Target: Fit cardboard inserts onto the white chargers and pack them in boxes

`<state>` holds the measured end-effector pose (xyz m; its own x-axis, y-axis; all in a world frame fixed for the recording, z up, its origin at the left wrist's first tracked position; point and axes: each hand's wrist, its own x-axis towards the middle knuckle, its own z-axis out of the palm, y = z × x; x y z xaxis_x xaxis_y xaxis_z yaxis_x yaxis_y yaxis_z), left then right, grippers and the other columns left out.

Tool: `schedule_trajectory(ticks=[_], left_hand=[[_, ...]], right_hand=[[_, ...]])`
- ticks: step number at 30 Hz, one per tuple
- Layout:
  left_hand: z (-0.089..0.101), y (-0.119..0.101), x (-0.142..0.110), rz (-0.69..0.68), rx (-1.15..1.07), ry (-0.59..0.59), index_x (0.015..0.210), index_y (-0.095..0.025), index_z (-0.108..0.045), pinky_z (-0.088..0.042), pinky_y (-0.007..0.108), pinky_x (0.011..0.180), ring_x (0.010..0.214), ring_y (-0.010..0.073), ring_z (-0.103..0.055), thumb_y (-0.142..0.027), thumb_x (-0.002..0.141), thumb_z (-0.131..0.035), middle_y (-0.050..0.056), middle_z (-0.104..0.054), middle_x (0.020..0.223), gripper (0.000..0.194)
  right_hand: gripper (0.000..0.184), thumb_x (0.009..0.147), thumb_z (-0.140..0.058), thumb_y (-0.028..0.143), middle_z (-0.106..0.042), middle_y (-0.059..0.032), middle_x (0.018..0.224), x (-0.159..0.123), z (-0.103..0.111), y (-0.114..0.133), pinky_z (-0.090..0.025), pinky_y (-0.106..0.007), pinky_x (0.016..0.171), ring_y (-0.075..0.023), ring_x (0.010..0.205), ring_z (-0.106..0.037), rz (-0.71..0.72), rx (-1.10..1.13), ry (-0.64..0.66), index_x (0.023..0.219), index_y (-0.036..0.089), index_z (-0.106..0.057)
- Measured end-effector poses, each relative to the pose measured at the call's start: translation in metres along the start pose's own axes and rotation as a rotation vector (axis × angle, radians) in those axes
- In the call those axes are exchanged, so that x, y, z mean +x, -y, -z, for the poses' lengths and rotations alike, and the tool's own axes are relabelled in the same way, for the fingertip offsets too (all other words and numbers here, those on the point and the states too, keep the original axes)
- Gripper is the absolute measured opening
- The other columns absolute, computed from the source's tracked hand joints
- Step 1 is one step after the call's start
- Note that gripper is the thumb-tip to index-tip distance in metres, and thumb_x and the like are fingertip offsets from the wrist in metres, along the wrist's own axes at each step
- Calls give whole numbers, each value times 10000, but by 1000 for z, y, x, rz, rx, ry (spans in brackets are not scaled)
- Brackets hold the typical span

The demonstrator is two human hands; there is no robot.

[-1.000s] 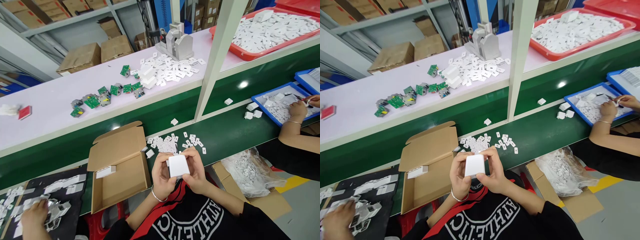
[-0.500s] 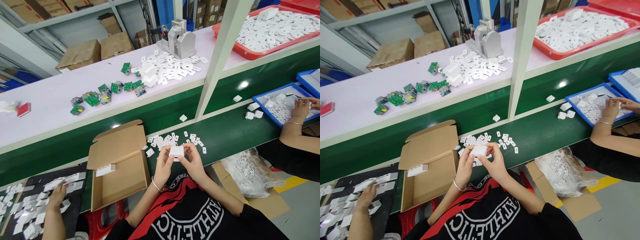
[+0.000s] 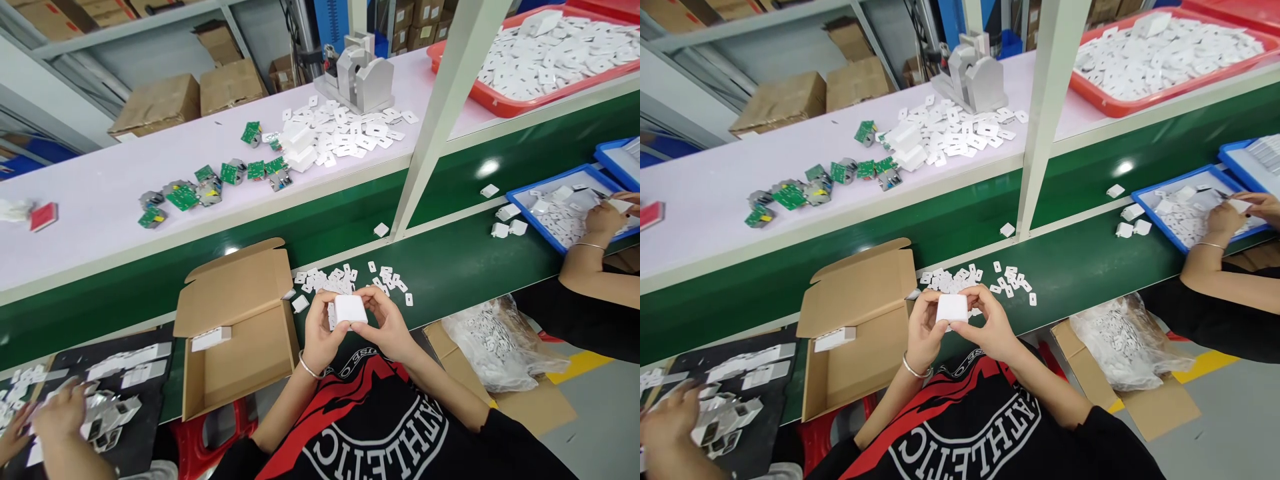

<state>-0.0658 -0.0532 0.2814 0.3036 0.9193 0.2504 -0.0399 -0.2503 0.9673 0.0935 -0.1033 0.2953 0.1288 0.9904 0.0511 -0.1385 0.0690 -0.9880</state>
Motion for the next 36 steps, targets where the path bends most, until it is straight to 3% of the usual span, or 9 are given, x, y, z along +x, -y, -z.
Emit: schedule_trajectory(ticks=[3,7,9,12,19,23,27,32,36], left_hand=[[4,5,3,85,-45,88,1210,-218,-640,-534,365,900,1024,241,-637,-572,923,-709,84,-650,1111,461],[6,14,1,238,-274,219,1399,-262,-570,-566,431,944,1169,286,-654,-728,1001,-450,141,-625,1357,624],[3,17,-2,249,-312,222,1426,-272,-539,-571,445,966,1201,297,-658,-727,974,-525,150,-608,1408,642],[-3,21,-5,208,-242,157,1379,-243,-538,-563,443,1008,1227,300,-658,-617,906,-725,153,-632,1369,631],[-3,21,-8,124,-123,5,1269,-215,-574,-574,397,946,1080,250,-697,-464,956,-702,117,-674,1197,420],[3,14,-11,14,-42,28,1311,-217,-575,-570,381,962,1108,246,-663,-399,929,-727,111,-628,1203,450],[6,8,-11,-65,-22,89,1370,-235,-565,-542,407,1040,1179,253,-622,-373,952,-694,119,-584,1265,459],[14,13,-9,23,-75,223,1494,-256,-485,-506,471,1092,1277,304,-585,-566,990,-611,149,-549,1426,606],[17,25,-7,224,1,109,1456,-247,-491,-531,424,989,1051,226,-641,-518,1078,-433,128,-611,1328,468]], right_hand=[[436,854,-826,437,-622,-51,1117,2,3,-3,-576,-404,944,-219,1024,-647,4,-37,-28,1210,270,-638],[495,879,-807,441,-581,-65,1190,6,9,-10,-587,-397,971,-228,1113,-643,11,-58,-46,1321,298,-636],[490,887,-800,448,-579,-62,1181,6,11,-15,-592,-386,960,-220,1095,-654,-10,-34,-46,1328,299,-646],[447,905,-779,467,-590,-54,1140,5,11,-22,-600,-378,939,-216,1072,-668,-54,17,-55,1305,299,-668],[443,974,-699,463,-597,-79,1279,2,8,-27,-570,-418,1020,-229,1170,-650,-89,88,68,1390,324,-629],[606,918,-786,354,-549,-83,1378,2,12,-19,-557,-402,1041,-239,1233,-627,-28,50,169,1482,352,-563],[587,906,-794,282,-541,-75,1367,2,16,-14,-552,-378,1037,-232,1224,-633,25,37,185,1451,350,-585],[552,894,-768,217,-514,-80,1362,4,19,-15,-589,-378,976,-240,1194,-637,96,-78,139,1396,341,-575],[560,873,-675,110,-494,-101,1288,5,20,-21,-600,-433,954,-279,1217,-588,193,-423,66,1380,308,-546]])
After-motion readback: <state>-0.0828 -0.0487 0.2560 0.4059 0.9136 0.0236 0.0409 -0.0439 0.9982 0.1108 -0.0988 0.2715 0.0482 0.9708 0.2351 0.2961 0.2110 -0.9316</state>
